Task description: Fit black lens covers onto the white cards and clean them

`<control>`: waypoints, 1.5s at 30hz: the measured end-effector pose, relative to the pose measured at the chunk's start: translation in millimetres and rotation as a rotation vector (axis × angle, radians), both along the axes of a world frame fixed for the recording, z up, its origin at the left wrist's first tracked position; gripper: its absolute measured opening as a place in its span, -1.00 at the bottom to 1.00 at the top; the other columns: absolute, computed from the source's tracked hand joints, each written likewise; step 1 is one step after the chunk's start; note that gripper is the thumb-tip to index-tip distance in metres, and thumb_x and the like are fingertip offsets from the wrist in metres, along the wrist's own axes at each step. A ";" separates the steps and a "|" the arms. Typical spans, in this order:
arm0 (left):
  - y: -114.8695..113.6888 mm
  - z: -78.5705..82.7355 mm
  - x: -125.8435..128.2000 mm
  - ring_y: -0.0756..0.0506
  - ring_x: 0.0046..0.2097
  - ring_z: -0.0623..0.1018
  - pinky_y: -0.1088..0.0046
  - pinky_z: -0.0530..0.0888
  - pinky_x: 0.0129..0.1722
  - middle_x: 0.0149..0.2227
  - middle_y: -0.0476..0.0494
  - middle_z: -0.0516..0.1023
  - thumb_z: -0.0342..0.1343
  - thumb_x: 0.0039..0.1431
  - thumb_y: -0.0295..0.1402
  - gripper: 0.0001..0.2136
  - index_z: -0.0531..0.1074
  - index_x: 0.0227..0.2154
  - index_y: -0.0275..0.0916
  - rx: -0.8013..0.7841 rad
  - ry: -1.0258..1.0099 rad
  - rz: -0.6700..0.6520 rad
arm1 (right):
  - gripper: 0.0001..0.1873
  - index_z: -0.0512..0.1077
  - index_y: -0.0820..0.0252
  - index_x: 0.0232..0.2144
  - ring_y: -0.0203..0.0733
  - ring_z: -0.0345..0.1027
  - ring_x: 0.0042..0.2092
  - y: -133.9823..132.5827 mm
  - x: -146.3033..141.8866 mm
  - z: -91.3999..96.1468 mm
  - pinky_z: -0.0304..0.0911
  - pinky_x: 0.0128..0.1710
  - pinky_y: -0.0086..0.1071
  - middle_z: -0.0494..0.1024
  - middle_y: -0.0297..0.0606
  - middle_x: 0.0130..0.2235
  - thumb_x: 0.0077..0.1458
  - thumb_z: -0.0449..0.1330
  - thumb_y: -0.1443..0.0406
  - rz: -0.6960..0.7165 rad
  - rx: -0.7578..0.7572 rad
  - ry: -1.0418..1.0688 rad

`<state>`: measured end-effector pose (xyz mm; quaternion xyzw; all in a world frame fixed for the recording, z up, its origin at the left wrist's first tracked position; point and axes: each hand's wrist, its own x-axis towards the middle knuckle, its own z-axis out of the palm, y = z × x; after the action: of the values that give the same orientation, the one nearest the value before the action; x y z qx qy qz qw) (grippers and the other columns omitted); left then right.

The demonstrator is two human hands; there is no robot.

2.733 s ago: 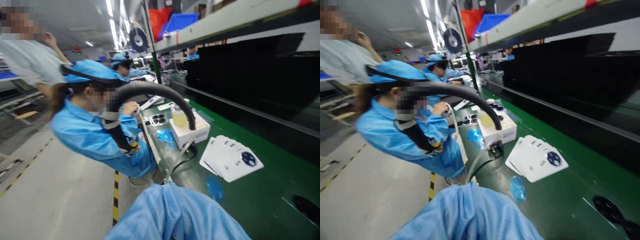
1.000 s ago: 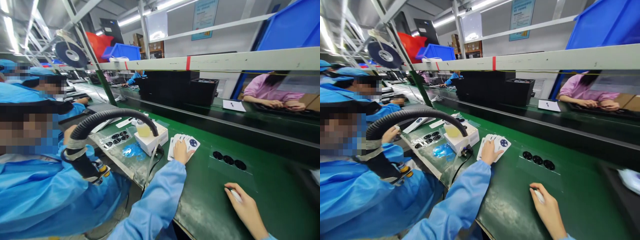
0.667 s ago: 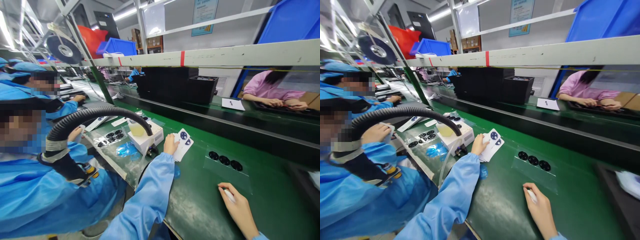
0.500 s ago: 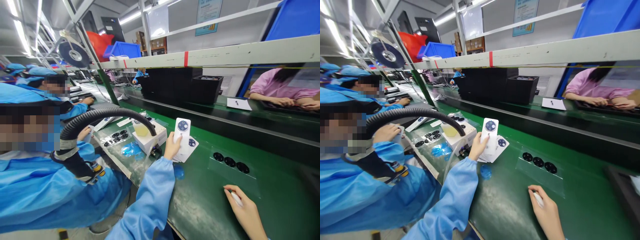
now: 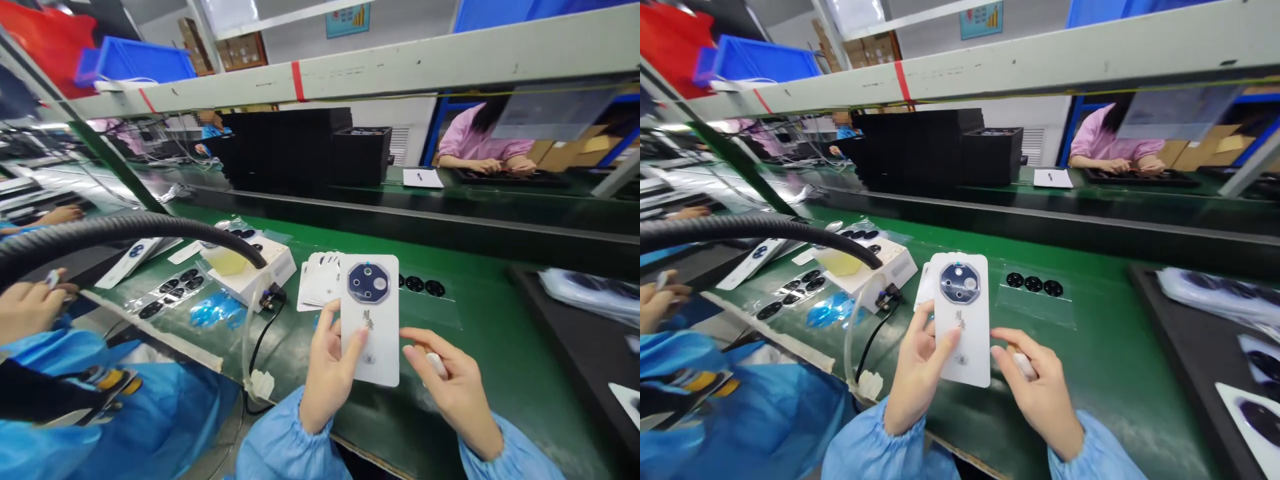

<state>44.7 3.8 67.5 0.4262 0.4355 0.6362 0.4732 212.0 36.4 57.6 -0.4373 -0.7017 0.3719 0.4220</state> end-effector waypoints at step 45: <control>141.7 -88.8 9.1 -0.02 -0.24 0.50 0.35 0.50 -0.24 -0.20 -0.12 0.48 0.08 0.26 -0.27 -0.81 0.42 -0.21 -0.31 0.254 1.128 -0.639 | -0.79 0.39 0.06 -0.22 -0.13 0.36 -0.38 34.3 62.3 -63.3 0.06 -0.41 -0.39 0.48 -0.35 -0.45 0.15 0.13 0.11 0.027 -0.213 -0.682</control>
<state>53.8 145.4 -21.4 0.8549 0.3902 0.1902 0.2840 274.3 70.8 -5.7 -0.5684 -0.7652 0.2813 0.1107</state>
